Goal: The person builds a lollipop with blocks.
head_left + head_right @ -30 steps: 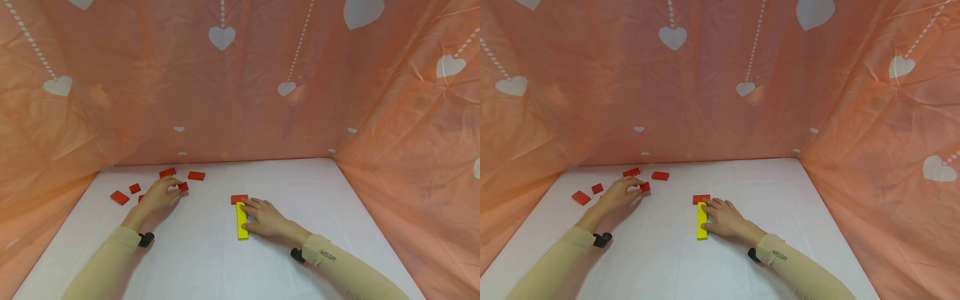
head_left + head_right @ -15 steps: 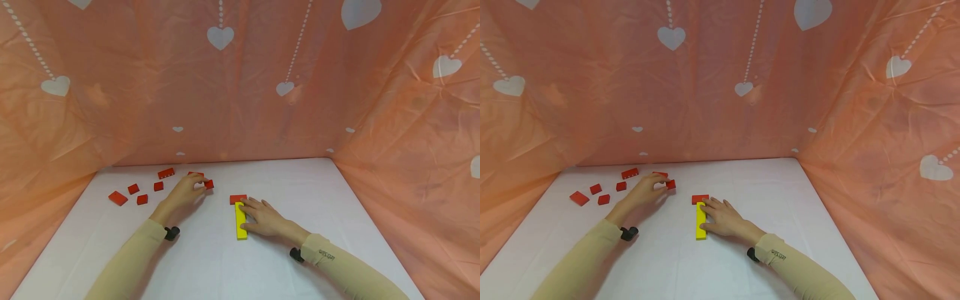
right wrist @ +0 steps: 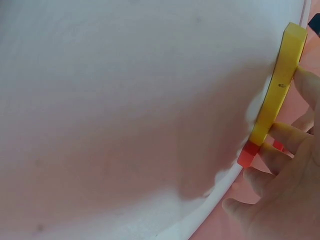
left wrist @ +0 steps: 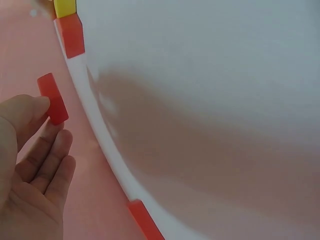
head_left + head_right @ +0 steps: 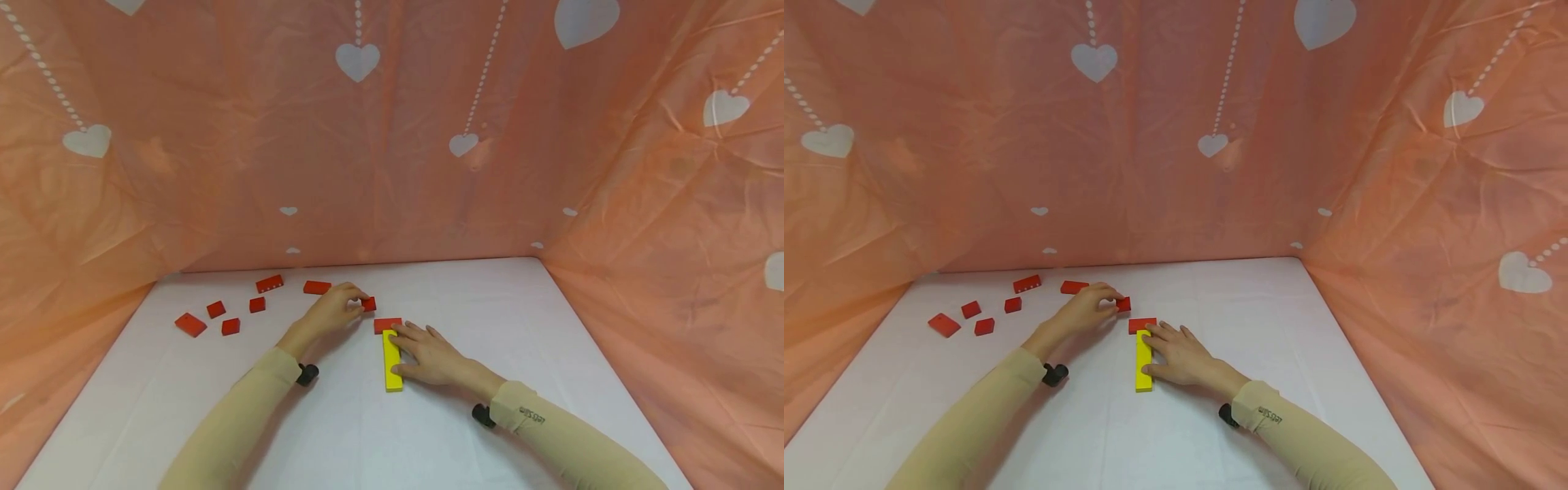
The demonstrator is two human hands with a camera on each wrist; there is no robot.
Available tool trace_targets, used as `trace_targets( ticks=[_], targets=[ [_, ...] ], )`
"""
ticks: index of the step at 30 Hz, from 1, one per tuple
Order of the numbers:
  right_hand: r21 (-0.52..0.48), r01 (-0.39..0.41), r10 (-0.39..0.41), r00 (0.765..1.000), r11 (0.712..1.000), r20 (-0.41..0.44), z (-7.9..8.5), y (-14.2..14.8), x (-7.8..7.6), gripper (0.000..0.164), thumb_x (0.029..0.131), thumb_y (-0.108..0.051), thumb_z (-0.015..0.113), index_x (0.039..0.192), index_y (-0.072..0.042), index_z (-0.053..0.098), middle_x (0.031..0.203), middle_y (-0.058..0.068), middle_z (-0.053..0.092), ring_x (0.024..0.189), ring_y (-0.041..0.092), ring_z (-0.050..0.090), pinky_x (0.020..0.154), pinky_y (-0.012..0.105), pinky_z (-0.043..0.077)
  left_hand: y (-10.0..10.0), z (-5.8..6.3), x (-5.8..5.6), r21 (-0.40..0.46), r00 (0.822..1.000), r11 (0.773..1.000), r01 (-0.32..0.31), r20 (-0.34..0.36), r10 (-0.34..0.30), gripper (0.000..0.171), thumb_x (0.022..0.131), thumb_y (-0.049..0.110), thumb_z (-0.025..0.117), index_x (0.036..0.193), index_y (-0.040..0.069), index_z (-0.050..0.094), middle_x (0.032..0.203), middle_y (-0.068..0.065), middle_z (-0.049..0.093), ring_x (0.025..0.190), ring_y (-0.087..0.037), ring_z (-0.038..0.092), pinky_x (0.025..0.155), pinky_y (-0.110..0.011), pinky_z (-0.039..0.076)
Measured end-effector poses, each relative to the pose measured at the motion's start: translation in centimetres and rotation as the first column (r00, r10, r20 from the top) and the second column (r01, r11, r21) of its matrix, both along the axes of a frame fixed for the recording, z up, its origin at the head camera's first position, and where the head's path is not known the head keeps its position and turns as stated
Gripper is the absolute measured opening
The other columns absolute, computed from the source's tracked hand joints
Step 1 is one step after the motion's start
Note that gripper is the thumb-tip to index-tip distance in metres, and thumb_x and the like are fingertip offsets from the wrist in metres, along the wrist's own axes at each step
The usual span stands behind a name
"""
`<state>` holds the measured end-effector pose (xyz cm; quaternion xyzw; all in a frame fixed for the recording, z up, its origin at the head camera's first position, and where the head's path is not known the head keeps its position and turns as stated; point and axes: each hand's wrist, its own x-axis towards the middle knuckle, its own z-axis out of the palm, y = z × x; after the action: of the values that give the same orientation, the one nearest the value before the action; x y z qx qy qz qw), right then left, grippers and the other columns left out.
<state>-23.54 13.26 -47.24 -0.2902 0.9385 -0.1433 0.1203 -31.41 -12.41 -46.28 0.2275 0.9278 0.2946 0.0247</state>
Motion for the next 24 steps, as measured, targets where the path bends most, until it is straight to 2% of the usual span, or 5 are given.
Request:
trace_targets(
  ticks=[9,14,24],
  targets=[
    [-0.026,-0.022,0.021,1.0,0.999,-0.012,0.1,0.1,0.0,0.068,0.099,-0.046,0.066,0.156,-0.014,0.049,0.167,0.006,0.035,0.157,0.032,0.024,0.125,0.062,0.018,1.7,-0.4,-1.0,-0.061,0.997,0.996,0.072,-0.006,-0.073,0.027,0.099,0.011,0.07,0.125,0.005,0.074,0.119,-0.009,0.068,0.109,-0.028,0.064,0.103,-0.044,0.055],
    [-0.026,-0.012,0.012,1.0,1.0,0.003,0.1,0.0,0.1,0.068,0.1,-0.048,0.065,0.157,-0.014,0.048,0.168,0.006,0.034,0.158,0.03,0.022,0.126,0.062,0.016,2.3,-0.6,-1.2,-0.107,0.994,0.989,0.104,-0.027,-0.108,0.026,0.098,0.008,0.069,0.123,0.004,0.075,0.116,-0.008,0.07,0.106,-0.025,0.065,0.102,-0.041,0.055],
    [-0.012,-0.028,0.028,1.0,1.0,-0.007,0.1,0.2,0.0,0.068,0.1,-0.048,0.064,0.157,-0.014,0.048,0.169,0.004,0.033,0.158,0.031,0.023,0.125,0.062,0.017,3.0,-0.5,-1.0,-0.139,0.993,0.984,0.113,0.004,-0.114,0.026,0.098,0.009,0.07,0.124,0.004,0.075,0.116,-0.008,0.071,0.106,-0.025,0.065,0.102,-0.04,0.055]
  ],
)
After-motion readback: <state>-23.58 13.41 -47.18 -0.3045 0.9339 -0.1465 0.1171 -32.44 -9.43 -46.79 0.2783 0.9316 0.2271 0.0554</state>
